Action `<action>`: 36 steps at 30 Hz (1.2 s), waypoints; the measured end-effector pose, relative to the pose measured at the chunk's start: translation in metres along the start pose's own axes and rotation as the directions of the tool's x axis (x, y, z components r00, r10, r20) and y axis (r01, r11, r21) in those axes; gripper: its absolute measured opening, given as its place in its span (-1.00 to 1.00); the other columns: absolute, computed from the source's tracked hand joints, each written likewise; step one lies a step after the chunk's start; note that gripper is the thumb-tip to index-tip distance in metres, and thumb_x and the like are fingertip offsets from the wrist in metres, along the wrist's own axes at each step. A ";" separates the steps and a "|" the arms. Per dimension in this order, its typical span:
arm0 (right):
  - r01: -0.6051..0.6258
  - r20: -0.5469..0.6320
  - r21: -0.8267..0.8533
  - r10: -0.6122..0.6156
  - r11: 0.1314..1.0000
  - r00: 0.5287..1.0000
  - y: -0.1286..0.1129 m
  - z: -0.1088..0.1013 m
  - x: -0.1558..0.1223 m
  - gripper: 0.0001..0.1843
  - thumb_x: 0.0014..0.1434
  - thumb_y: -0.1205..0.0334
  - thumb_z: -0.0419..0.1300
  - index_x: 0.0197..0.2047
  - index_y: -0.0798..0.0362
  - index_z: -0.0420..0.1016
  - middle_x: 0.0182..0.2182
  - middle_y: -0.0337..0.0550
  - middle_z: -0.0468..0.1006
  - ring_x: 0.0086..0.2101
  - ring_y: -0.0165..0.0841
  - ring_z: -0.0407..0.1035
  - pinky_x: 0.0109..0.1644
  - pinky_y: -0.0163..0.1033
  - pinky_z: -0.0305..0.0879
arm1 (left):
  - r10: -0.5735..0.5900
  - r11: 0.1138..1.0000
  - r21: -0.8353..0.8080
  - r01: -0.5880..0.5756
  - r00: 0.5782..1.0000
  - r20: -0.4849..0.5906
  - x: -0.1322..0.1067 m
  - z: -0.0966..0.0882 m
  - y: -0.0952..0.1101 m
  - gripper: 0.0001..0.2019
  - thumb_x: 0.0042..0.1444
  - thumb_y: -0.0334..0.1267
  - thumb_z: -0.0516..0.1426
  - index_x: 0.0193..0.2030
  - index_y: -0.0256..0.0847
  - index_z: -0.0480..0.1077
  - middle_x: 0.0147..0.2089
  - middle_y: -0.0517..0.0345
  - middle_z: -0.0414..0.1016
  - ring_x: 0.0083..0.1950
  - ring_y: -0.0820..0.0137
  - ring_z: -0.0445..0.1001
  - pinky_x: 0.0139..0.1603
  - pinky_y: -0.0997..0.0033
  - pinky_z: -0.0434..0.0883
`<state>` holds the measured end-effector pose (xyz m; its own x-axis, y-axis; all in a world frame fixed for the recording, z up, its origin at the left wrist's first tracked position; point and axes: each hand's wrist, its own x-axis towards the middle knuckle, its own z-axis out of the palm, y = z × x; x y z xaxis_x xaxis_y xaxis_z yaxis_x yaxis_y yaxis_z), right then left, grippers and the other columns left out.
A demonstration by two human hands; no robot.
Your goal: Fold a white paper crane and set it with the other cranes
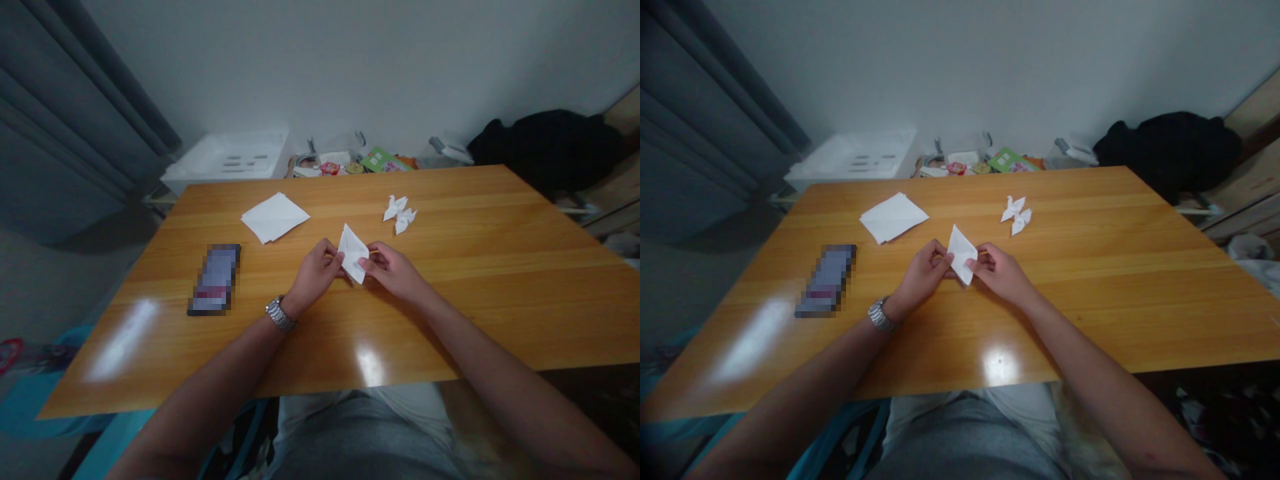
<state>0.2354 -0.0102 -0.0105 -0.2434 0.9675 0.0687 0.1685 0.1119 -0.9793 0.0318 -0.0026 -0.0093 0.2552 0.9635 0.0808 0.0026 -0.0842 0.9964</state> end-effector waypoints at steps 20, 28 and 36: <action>0.076 0.017 -0.445 -0.077 0.892 0.997 -0.014 -0.005 0.015 -0.83 0.27 0.20 0.16 -0.16 0.04 0.55 -0.27 -0.14 0.66 -0.30 -0.28 0.50 -0.22 -0.23 0.32 | 0.151 0.895 0.428 -0.129 0.988 -0.017 -0.005 -0.003 0.012 -0.66 0.23 -0.03 0.24 0.02 -0.19 0.41 -0.12 0.03 0.60 -0.11 0.31 0.61 -0.20 0.42 0.56; 0.082 0.022 -0.504 -0.082 0.860 0.996 -0.015 0.008 0.011 -0.84 0.28 0.20 0.15 -0.21 0.02 0.56 -0.33 -0.17 0.65 -0.32 -0.29 0.49 -0.24 -0.26 0.26 | 0.142 0.848 0.511 -0.141 0.989 0.037 -0.005 0.001 0.008 -0.85 0.30 -0.19 0.16 -0.09 -0.16 0.49 -0.21 0.17 0.64 -0.22 0.38 0.60 -0.22 0.46 0.46; 0.114 0.004 -0.625 -0.144 0.772 0.990 -0.017 0.010 0.011 -0.79 0.30 0.14 0.16 -0.33 0.00 0.55 -0.44 -0.16 0.61 -0.43 -0.30 0.44 -0.36 -0.27 0.14 | 0.157 0.839 0.523 -0.149 0.987 0.030 -0.005 0.005 0.007 -0.86 0.32 -0.22 0.12 -0.15 -0.17 0.49 -0.23 0.14 0.63 -0.23 0.37 0.59 -0.22 0.45 0.44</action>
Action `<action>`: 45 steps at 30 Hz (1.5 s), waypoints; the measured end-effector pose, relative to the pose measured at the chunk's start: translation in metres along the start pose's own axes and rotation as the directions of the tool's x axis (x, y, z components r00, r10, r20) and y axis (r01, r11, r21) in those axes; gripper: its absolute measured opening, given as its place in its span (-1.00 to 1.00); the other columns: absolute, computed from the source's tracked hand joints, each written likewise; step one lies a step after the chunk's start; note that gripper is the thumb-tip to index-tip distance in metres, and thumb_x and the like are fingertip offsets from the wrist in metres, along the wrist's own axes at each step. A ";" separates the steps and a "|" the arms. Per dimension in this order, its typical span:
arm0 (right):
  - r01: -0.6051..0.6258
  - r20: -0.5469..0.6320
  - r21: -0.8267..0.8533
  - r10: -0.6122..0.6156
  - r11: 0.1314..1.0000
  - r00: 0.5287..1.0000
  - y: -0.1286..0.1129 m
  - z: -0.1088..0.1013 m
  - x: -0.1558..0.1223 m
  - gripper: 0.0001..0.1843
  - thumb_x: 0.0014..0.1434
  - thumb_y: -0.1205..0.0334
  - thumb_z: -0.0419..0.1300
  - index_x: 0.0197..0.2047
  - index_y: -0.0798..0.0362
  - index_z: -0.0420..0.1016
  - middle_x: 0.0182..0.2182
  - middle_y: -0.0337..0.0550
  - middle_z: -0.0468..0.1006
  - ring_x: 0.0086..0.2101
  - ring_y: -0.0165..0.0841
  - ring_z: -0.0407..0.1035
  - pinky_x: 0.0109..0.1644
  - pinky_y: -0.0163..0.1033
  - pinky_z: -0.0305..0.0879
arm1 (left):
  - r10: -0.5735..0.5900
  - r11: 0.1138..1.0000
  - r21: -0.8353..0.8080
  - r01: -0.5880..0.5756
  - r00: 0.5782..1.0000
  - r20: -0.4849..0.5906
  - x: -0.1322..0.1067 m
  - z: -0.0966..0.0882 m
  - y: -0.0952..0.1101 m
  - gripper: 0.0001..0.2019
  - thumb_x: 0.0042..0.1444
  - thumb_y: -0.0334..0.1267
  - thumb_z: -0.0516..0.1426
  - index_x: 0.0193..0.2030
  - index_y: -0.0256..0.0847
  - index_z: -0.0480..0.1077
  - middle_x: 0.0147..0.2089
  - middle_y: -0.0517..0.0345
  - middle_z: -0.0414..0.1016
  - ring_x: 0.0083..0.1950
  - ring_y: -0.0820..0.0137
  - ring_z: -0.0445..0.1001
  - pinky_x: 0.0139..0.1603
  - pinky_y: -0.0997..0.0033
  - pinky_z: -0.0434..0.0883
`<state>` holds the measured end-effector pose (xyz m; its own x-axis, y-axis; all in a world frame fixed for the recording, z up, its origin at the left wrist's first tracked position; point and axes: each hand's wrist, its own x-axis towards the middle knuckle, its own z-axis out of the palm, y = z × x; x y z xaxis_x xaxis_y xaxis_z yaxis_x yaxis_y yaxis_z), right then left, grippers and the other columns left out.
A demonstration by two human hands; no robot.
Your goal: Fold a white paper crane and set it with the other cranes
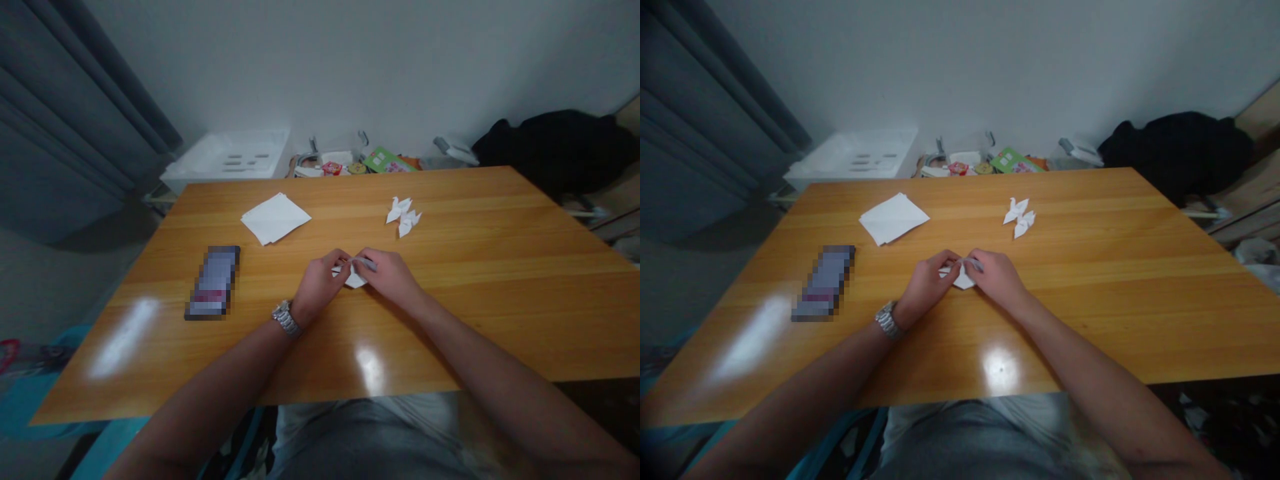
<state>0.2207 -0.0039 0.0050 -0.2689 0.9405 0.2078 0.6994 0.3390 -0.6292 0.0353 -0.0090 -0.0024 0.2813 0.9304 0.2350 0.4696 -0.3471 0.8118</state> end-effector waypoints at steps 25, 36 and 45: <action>-0.031 -0.017 0.234 0.036 0.972 0.999 0.005 -0.005 0.002 -0.88 0.22 0.20 0.21 -0.25 0.00 0.59 -0.33 -0.20 0.66 -0.34 -0.29 0.49 -0.22 -0.23 0.32 | 0.013 0.995 -0.099 -0.013 1.000 0.001 0.001 0.000 0.000 -0.84 0.31 -0.25 0.11 -0.06 -0.18 0.49 -0.13 0.11 0.63 -0.11 0.35 0.59 -0.12 0.44 0.49; 0.008 -0.052 0.347 0.011 0.938 0.999 0.011 -0.008 0.000 -0.85 0.22 0.20 0.22 -0.17 0.00 0.58 -0.26 -0.15 0.67 -0.24 -0.24 0.53 -0.13 -0.19 0.40 | 0.053 0.984 -0.170 -0.048 0.998 0.025 0.002 -0.006 -0.003 -0.79 0.31 -0.18 0.16 -0.02 -0.20 0.50 -0.06 0.08 0.62 -0.07 0.34 0.58 -0.01 0.38 0.50; 0.088 -0.076 0.237 -0.072 0.967 0.995 0.006 -0.016 -0.003 -0.81 0.28 0.15 0.20 -0.12 -0.03 0.59 -0.22 -0.14 0.67 -0.23 -0.24 0.53 -0.09 -0.18 0.41 | 0.053 0.972 -0.227 -0.058 0.998 -0.029 0.002 -0.006 0.004 -0.80 0.31 -0.15 0.17 -0.05 -0.20 0.49 -0.06 0.06 0.61 -0.04 0.34 0.57 0.02 0.37 0.49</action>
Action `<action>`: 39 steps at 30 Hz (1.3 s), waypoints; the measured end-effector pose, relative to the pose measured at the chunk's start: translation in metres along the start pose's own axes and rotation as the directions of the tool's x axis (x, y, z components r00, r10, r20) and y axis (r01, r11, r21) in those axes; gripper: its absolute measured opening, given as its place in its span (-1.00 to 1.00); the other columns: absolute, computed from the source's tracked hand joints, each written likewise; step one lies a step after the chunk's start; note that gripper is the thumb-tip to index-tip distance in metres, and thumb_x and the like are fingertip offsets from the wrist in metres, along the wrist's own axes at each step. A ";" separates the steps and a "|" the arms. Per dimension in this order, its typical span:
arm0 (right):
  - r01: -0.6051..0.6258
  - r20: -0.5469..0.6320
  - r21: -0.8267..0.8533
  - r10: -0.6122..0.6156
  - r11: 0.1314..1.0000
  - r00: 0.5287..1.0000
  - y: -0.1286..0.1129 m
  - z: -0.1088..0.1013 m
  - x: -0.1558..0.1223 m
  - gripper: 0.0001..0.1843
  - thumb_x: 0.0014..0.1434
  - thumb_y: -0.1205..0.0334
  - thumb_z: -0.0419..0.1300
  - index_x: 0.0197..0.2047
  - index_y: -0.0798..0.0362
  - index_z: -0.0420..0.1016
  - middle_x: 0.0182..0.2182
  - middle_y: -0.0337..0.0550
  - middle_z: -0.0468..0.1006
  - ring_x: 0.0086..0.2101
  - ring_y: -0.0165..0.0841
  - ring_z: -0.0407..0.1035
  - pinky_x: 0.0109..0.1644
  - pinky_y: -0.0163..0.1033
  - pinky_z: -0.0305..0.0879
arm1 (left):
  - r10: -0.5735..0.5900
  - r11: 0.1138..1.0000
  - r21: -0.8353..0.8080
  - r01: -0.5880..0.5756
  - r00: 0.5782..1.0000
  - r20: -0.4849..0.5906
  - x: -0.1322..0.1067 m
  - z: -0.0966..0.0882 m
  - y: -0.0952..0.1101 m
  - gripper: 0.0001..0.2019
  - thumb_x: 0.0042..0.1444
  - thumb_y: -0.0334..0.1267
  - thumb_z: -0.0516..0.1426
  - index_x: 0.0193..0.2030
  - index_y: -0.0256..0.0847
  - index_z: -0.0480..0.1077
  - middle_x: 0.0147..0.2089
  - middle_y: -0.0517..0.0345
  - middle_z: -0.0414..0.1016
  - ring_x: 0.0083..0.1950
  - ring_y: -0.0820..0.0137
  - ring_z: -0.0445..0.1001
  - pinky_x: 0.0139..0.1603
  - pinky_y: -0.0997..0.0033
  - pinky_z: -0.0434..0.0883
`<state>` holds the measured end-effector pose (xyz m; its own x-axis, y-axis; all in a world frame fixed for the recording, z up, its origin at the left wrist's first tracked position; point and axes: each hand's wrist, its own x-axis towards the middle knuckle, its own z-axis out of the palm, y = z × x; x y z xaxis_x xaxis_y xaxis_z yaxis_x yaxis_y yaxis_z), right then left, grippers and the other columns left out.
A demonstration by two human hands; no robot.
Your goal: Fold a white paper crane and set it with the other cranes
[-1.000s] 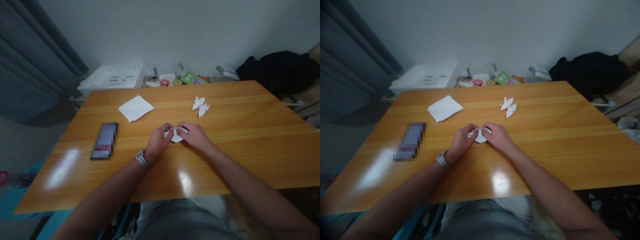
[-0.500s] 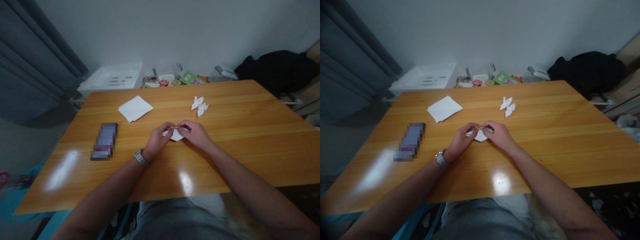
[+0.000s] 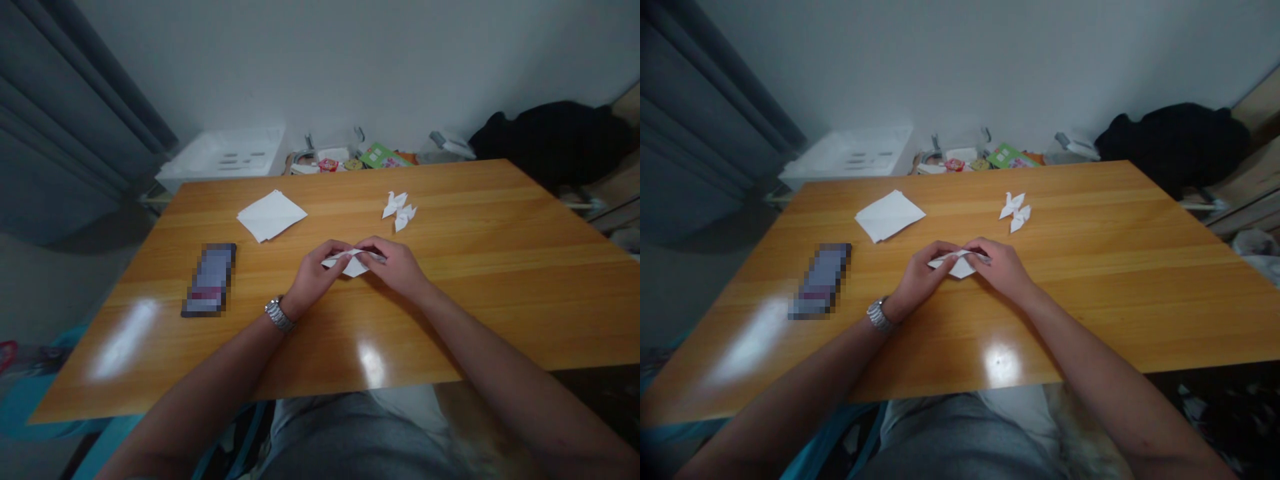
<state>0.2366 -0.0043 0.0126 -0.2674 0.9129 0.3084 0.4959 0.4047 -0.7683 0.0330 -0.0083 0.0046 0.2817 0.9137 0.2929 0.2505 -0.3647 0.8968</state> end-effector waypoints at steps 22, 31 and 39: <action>0.163 0.000 -0.047 -0.163 0.986 0.987 0.012 -0.009 -0.003 -0.66 0.37 0.08 0.15 0.13 -0.10 0.62 0.04 -0.11 0.66 0.00 -0.14 0.56 0.12 -0.04 0.46 | -0.094 0.985 -0.148 0.086 0.994 -0.048 0.005 -0.007 -0.009 -0.73 0.25 -0.18 0.22 0.02 -0.27 0.47 0.01 -0.02 0.60 -0.01 0.31 0.58 0.01 0.35 0.52; 0.250 0.007 -0.135 -0.251 0.959 0.968 0.017 -0.009 -0.003 -0.63 0.39 0.19 0.14 0.21 -0.09 0.55 0.09 -0.14 0.62 0.03 -0.17 0.55 0.16 -0.05 0.47 | -0.101 0.983 -0.166 0.085 0.990 -0.094 0.007 -0.007 -0.013 -0.74 0.23 -0.19 0.23 -0.01 -0.27 0.49 -0.02 -0.02 0.61 -0.04 0.32 0.57 -0.01 0.36 0.50; 0.156 -0.104 -0.296 -0.195 0.942 0.975 0.011 -0.011 -0.003 -0.72 0.36 0.18 0.17 -0.02 -0.01 0.70 -0.10 -0.07 0.71 -0.17 -0.15 0.63 -0.05 -0.07 0.54 | -0.130 0.967 -0.232 0.105 0.987 -0.099 0.006 -0.005 -0.012 -0.71 0.22 -0.17 0.24 0.02 -0.27 0.47 0.01 -0.03 0.59 0.01 0.30 0.56 0.02 0.33 0.50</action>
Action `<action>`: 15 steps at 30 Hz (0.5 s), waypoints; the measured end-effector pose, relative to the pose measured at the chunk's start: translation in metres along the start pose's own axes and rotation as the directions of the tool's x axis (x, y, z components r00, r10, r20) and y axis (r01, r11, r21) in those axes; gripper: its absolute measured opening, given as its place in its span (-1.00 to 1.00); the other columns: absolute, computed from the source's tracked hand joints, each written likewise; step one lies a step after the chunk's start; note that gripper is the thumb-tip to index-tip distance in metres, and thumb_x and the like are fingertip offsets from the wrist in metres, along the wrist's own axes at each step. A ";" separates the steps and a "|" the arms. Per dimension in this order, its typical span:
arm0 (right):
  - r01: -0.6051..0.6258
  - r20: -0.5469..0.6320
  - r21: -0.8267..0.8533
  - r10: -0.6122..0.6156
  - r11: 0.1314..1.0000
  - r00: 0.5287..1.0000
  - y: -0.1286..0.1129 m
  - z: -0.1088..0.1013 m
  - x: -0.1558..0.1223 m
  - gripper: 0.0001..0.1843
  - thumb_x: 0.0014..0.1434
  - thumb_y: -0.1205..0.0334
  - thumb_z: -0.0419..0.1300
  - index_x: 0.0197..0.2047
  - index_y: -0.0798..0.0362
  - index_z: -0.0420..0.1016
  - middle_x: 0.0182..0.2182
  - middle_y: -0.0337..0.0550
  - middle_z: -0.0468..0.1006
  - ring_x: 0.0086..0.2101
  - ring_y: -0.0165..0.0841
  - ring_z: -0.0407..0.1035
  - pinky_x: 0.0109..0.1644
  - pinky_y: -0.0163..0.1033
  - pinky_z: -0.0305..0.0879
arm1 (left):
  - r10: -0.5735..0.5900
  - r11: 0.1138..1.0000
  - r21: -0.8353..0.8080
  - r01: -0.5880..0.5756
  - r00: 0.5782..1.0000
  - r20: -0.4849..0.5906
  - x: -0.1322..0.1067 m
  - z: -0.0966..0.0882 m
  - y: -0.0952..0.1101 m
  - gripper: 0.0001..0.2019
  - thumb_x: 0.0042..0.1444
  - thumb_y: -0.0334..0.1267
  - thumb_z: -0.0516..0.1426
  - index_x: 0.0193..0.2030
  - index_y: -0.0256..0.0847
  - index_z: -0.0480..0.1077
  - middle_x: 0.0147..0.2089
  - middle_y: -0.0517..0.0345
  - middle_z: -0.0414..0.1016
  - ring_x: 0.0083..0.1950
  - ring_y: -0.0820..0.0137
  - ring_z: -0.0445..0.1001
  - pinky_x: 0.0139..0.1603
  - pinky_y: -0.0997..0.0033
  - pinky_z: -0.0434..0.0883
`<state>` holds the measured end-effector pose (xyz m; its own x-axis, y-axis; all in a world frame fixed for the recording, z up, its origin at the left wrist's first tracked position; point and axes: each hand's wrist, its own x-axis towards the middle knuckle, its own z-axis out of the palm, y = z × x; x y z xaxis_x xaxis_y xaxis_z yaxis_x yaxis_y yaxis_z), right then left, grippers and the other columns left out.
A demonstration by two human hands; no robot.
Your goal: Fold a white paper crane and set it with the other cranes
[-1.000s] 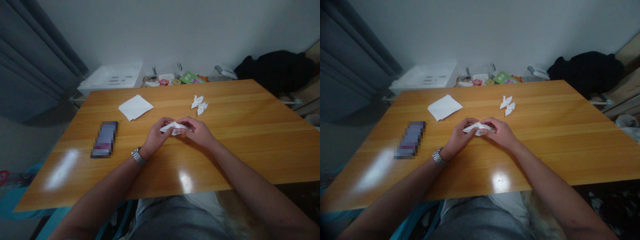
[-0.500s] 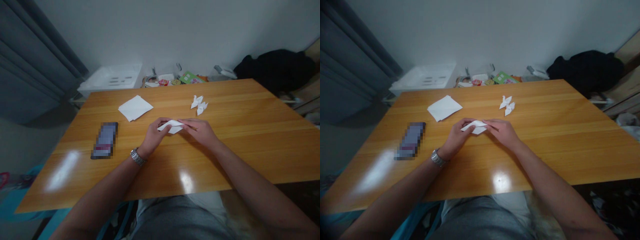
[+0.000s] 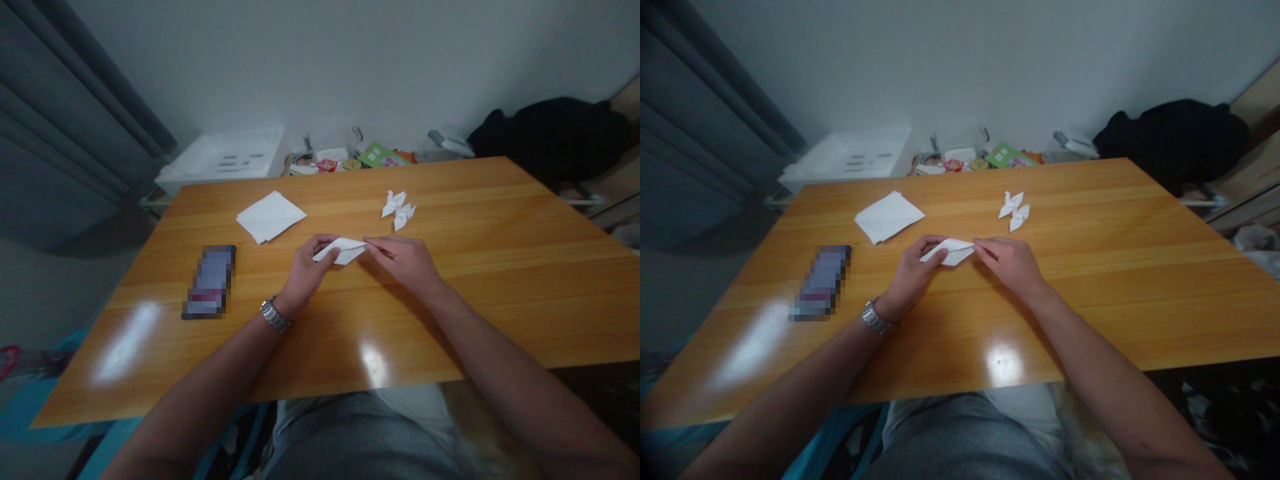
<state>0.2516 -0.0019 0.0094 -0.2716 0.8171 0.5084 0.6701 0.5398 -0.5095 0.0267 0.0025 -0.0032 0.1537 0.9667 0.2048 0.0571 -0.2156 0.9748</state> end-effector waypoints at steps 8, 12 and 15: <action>-0.109 0.005 0.279 0.112 0.954 0.994 -0.001 0.003 0.000 -0.70 0.32 0.16 0.18 0.04 0.00 0.64 -0.05 -0.05 0.67 -0.14 -0.22 0.58 -0.09 -0.14 0.55 | 0.017 1.000 -0.024 -0.018 1.000 -0.021 -0.002 0.004 -0.004 -0.73 0.21 -0.19 0.25 0.00 -0.27 0.45 -0.01 -0.02 0.59 -0.01 0.32 0.56 0.01 0.36 0.50; -0.271 0.136 0.484 0.234 0.832 0.963 -0.003 0.008 -0.001 -0.57 0.21 -0.02 0.32 0.08 0.01 0.58 0.02 -0.02 0.64 -0.07 -0.17 0.56 -0.08 -0.13 0.56 | 0.047 0.997 0.057 -0.048 0.999 0.008 -0.003 0.003 -0.002 -0.75 0.23 -0.21 0.23 -0.01 -0.26 0.45 -0.04 0.01 0.59 -0.05 0.34 0.56 0.00 0.36 0.50; -0.315 0.180 0.521 0.258 0.794 0.949 -0.005 0.012 -0.001 -0.59 0.18 -0.04 0.35 0.00 0.03 0.60 -0.03 -0.03 0.66 -0.10 -0.17 0.57 -0.02 -0.08 0.52 | 0.045 0.995 0.087 -0.049 0.998 0.045 -0.005 0.005 0.004 -0.77 0.23 -0.21 0.22 -0.03 -0.26 0.45 -0.08 0.02 0.59 -0.09 0.35 0.56 -0.07 0.39 0.51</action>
<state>0.2407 -0.0028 0.0031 -0.2089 0.9514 0.2261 0.2574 0.2766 -0.9259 0.0306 -0.0038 -0.0011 0.2009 0.9486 0.2446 0.1350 -0.2741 0.9522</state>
